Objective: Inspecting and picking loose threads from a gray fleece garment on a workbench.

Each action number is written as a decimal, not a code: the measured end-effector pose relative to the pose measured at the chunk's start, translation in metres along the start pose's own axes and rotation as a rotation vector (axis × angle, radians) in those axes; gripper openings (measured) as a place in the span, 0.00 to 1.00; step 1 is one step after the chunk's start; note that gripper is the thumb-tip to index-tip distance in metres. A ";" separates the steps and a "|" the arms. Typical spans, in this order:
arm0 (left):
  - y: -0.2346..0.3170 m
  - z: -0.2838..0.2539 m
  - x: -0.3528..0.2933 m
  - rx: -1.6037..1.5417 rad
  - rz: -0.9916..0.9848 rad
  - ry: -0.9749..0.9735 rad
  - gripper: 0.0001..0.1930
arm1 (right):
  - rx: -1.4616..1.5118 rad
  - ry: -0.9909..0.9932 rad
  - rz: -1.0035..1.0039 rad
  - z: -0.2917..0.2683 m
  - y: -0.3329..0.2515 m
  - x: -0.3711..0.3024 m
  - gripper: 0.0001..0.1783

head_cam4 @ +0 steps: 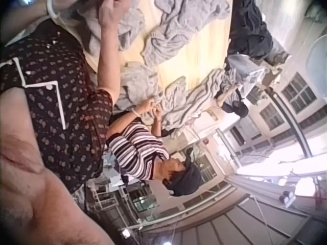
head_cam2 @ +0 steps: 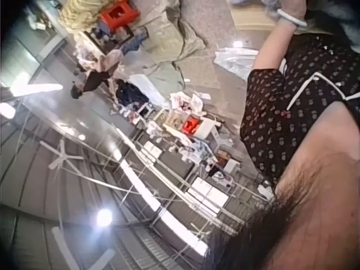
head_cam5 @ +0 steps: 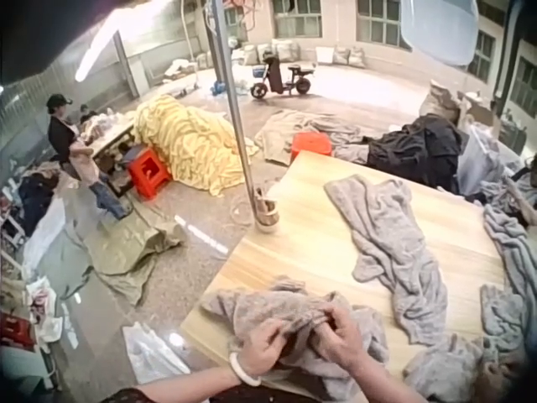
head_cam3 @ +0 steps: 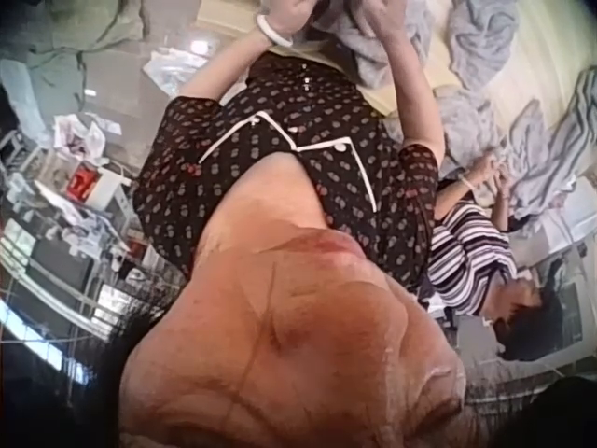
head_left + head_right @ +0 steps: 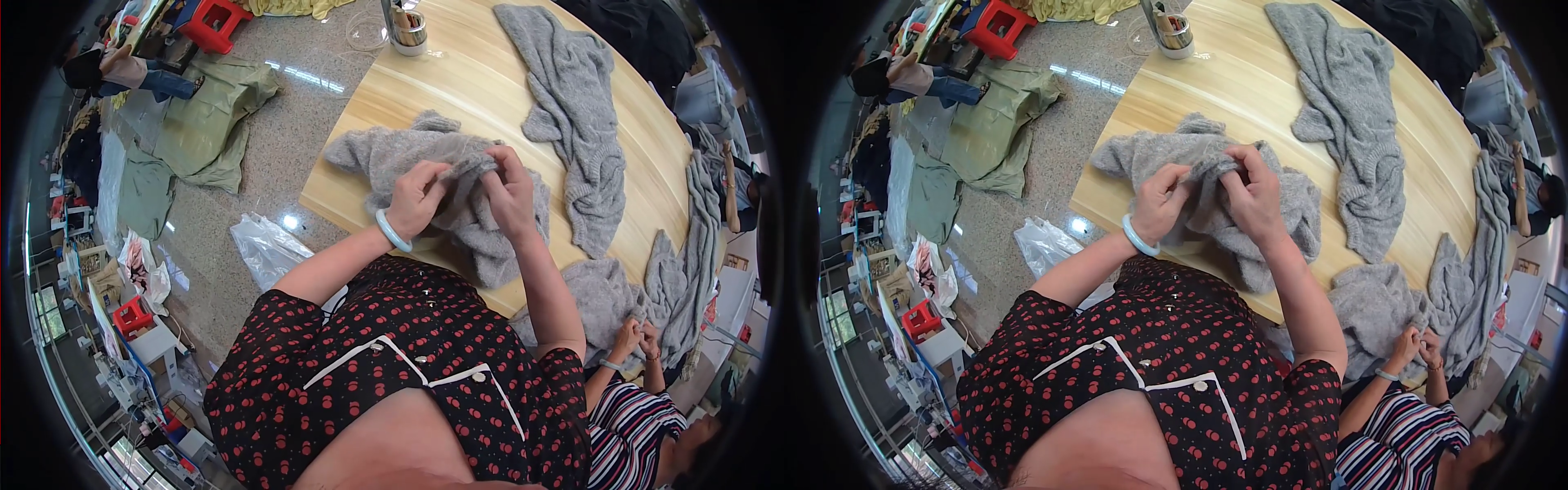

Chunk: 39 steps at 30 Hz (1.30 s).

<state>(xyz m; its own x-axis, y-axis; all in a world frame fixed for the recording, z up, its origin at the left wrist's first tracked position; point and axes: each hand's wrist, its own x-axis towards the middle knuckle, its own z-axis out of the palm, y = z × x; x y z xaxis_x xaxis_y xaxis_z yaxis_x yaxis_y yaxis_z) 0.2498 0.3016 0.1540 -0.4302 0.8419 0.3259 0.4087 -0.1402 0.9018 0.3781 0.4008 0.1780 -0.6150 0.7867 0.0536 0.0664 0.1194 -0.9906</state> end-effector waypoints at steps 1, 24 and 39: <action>-0.002 -0.002 0.001 -0.003 0.006 0.013 0.07 | 0.212 -0.022 0.186 -0.001 0.000 0.002 0.12; 0.038 -0.056 0.035 -0.599 -0.965 -0.586 0.01 | -0.653 0.068 -0.072 -0.034 -0.016 0.006 0.12; 0.068 -0.061 0.051 -1.027 -0.981 -0.516 0.10 | -0.451 0.113 0.288 -0.071 -0.014 -0.013 0.11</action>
<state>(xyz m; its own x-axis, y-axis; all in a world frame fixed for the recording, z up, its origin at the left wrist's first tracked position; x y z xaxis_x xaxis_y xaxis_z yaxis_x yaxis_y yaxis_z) 0.2068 0.3035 0.2495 0.2205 0.8701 -0.4409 -0.6816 0.4608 0.5684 0.4408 0.4319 0.2005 -0.4356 0.8831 -0.1742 0.5653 0.1178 -0.8164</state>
